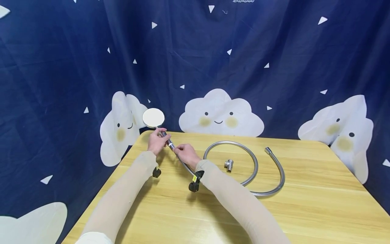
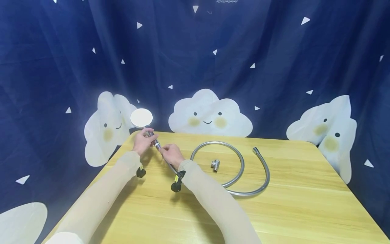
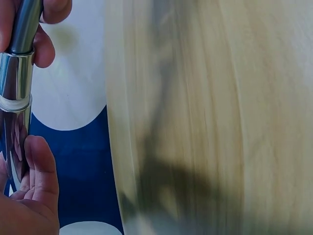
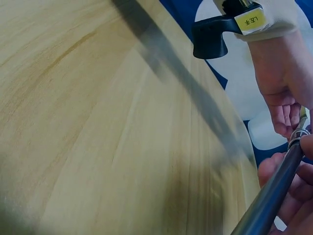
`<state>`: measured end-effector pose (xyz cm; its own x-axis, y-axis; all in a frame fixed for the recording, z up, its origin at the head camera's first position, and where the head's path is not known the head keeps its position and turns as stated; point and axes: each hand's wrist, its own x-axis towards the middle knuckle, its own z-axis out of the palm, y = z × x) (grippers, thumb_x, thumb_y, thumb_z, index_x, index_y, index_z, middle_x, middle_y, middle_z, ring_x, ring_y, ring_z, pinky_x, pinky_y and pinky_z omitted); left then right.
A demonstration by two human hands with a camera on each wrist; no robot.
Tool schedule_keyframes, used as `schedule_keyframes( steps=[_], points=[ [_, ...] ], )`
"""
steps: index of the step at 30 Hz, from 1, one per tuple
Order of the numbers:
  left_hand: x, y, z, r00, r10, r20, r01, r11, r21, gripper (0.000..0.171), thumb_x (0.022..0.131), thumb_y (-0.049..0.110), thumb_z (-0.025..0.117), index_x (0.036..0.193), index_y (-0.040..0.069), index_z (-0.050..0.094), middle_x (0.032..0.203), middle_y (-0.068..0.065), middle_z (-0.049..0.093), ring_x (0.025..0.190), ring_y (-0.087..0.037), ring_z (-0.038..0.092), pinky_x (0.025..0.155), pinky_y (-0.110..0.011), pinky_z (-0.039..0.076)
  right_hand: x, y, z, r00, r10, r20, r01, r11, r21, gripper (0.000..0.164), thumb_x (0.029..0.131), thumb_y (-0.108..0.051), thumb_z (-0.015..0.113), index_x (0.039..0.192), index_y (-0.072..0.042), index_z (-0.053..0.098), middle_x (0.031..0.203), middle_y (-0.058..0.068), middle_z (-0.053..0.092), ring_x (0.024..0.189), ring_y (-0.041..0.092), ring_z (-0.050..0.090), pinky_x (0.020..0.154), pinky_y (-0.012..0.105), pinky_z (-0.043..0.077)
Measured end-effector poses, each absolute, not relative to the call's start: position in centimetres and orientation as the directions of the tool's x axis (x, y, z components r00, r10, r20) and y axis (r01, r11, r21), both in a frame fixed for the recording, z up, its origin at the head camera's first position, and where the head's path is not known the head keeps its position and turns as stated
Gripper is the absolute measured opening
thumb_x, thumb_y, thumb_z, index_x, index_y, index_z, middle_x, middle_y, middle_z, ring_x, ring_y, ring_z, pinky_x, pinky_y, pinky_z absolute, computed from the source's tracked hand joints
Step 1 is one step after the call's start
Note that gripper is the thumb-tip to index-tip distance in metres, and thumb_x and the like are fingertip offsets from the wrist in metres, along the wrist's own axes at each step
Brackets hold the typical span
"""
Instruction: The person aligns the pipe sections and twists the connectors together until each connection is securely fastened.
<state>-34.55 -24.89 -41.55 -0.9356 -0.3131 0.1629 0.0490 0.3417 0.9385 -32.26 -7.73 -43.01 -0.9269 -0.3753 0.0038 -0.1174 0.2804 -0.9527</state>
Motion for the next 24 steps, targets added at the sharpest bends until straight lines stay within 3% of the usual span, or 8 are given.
schedule_keyframes(
  steps=[2,5,11,18,24],
  points=[
    [-34.65,-24.81,-41.68,-0.935,-0.315,0.162,0.045,0.348,0.936,0.036,0.091,0.02,0.075,0.124,0.013,0.064,0.085,-0.007,0.06,0.079,-0.041,0.066,0.06,-0.031,0.055,-32.23,-7.69,-43.07,-0.925,-0.38,-0.007,-0.104,0.269,-0.957,0.031,0.101,-0.022,0.058,0.112,0.004,0.071,0.103,0.031,0.069,0.087,0.049,0.068,0.052,0.023,0.046],
    [-34.83,-24.71,-41.95,-0.935,-0.315,0.165,0.044,0.357,0.933,0.036,0.091,0.019,0.074,0.126,0.013,0.064,0.085,-0.007,0.06,0.081,-0.043,0.066,0.056,-0.026,0.052,-32.17,-7.63,-43.05,-0.922,-0.386,-0.021,-0.089,0.264,-0.96,0.032,0.102,-0.022,0.057,0.113,0.006,0.069,0.104,0.032,0.068,0.086,0.049,0.069,0.055,0.026,0.049],
    [-34.9,-24.61,-42.12,-0.926,-0.324,0.194,0.058,0.387,0.92,0.035,0.092,0.021,0.074,0.125,0.014,0.064,0.083,-0.005,0.061,0.067,-0.029,0.065,0.052,-0.022,0.048,-31.98,-7.63,-42.67,-0.922,-0.384,-0.039,-0.072,0.272,-0.96,0.035,0.1,-0.025,0.06,0.113,0.006,0.07,0.105,0.03,0.069,0.087,0.047,0.07,0.068,0.04,0.058],
    [-34.87,-24.55,-41.85,-0.926,-0.326,0.188,0.048,0.392,0.919,0.035,0.09,0.021,0.074,0.124,0.014,0.065,0.084,-0.006,0.061,0.063,-0.02,0.063,0.053,-0.022,0.049,-32.07,-8.0,-42.91,-0.94,-0.34,0.013,-0.114,0.279,-0.954,0.018,0.092,-0.019,0.071,0.095,-0.002,0.071,0.081,0.009,0.066,0.078,0.046,0.069,0.049,0.026,0.047],
    [-34.72,-24.71,-41.88,-0.921,-0.341,0.188,0.035,0.408,0.912,0.035,0.092,0.023,0.073,0.125,0.016,0.065,0.085,-0.005,0.059,0.058,-0.011,0.057,0.054,-0.022,0.048,-32.03,-8.24,-43.03,-0.934,-0.355,0.045,-0.157,0.294,-0.943,0.021,0.095,-0.02,0.069,0.097,0.001,0.072,0.087,0.016,0.069,0.078,0.048,0.067,0.046,0.021,0.039]
  ],
)
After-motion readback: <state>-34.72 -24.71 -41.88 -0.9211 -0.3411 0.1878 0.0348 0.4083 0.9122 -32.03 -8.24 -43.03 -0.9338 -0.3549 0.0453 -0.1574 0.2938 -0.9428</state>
